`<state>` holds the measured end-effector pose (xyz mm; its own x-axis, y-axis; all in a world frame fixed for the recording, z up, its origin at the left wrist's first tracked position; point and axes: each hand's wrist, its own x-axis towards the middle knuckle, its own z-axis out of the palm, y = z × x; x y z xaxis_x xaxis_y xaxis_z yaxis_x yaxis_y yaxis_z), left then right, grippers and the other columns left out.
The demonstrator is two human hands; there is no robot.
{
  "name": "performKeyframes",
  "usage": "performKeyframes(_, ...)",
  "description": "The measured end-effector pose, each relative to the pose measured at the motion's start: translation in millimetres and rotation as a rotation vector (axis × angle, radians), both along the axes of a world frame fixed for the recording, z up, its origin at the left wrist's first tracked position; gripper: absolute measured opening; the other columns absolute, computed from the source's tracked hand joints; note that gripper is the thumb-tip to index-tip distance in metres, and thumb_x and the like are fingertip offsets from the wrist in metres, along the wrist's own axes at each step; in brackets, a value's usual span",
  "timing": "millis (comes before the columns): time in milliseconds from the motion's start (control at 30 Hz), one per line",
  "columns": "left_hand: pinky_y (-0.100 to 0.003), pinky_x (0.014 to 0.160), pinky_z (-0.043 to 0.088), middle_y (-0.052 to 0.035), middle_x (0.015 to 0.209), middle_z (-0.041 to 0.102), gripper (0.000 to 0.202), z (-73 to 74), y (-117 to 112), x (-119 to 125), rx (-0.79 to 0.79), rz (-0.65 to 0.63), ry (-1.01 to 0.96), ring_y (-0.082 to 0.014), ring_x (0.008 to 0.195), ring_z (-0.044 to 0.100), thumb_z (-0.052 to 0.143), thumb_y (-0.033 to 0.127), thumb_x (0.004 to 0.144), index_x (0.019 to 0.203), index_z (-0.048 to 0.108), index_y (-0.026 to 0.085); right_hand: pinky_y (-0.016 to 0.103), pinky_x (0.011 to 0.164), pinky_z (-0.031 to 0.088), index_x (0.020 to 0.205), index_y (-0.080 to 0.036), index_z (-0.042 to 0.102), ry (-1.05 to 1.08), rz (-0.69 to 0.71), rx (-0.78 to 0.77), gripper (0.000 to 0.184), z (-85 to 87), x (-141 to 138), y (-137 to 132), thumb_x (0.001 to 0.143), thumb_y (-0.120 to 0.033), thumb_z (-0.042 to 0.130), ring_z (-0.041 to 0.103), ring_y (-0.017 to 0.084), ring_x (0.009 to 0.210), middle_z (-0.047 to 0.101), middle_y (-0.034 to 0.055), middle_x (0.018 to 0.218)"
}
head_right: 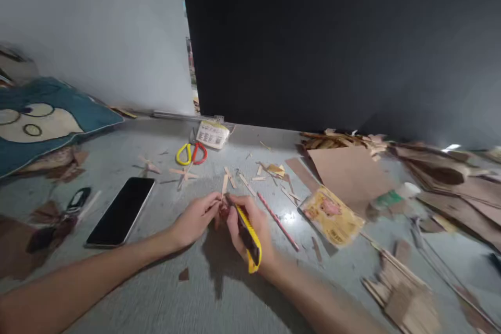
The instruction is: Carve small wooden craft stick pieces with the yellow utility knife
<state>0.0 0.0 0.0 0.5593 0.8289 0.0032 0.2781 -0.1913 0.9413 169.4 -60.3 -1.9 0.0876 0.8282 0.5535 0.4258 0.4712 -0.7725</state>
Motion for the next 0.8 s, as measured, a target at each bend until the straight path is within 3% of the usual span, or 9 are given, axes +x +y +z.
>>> performKeyframes(200,-0.026,0.061,0.044,0.0035,0.068,0.059,0.039,-2.5,1.4,0.9,-0.028,-0.025,-0.075,-0.0129,0.057,0.056,0.041,0.050,0.108,0.084,0.053,0.021,0.030,0.063,0.061,0.109,-0.022,0.066,0.173,-0.001,-0.116,0.023,-12.4,2.6,4.4,0.105,-0.044,0.058,0.075,0.019,0.066,0.077,0.0026,0.078)
performKeyframes(400,-0.025,0.056,0.039,0.0041,0.067,0.058,0.041,-7.4,4.6,-0.8,-0.075,-0.023,-0.059,-0.0105,0.052,0.051,0.042,0.053,0.108,0.086,0.054,0.020,0.037,0.076,0.064,0.106,-0.023,0.067,0.295,0.053,-0.223,0.026,-5.6,6.1,5.6,0.103,-0.048,0.060,0.079,0.022,0.075,0.079,0.0039,0.080)
performKeyframes(600,-0.024,0.053,0.036,0.0044,0.068,0.055,0.041,-7.2,7.8,1.2,-0.127,-0.051,-0.103,-0.0100,0.053,0.048,0.045,0.055,0.106,0.087,0.053,0.020,0.037,0.074,0.066,0.108,-0.023,0.068,0.420,0.152,-0.310,0.028,-2.7,8.5,6.8,0.102,-0.050,0.062,0.079,0.022,0.071,0.081,0.0043,0.084)
performKeyframes(800,-0.023,0.051,0.035,0.0040,0.071,0.060,0.040,-6.2,7.0,1.3,-0.150,-0.012,-0.172,-0.0085,0.050,0.048,0.047,0.057,0.104,0.091,0.055,0.020,0.033,0.072,0.064,0.109,-0.023,0.064,0.349,0.030,-0.106,0.022,-2.8,9.2,5.3,0.105,-0.044,0.060,0.079,0.020,0.073,0.079,0.0034,0.082)
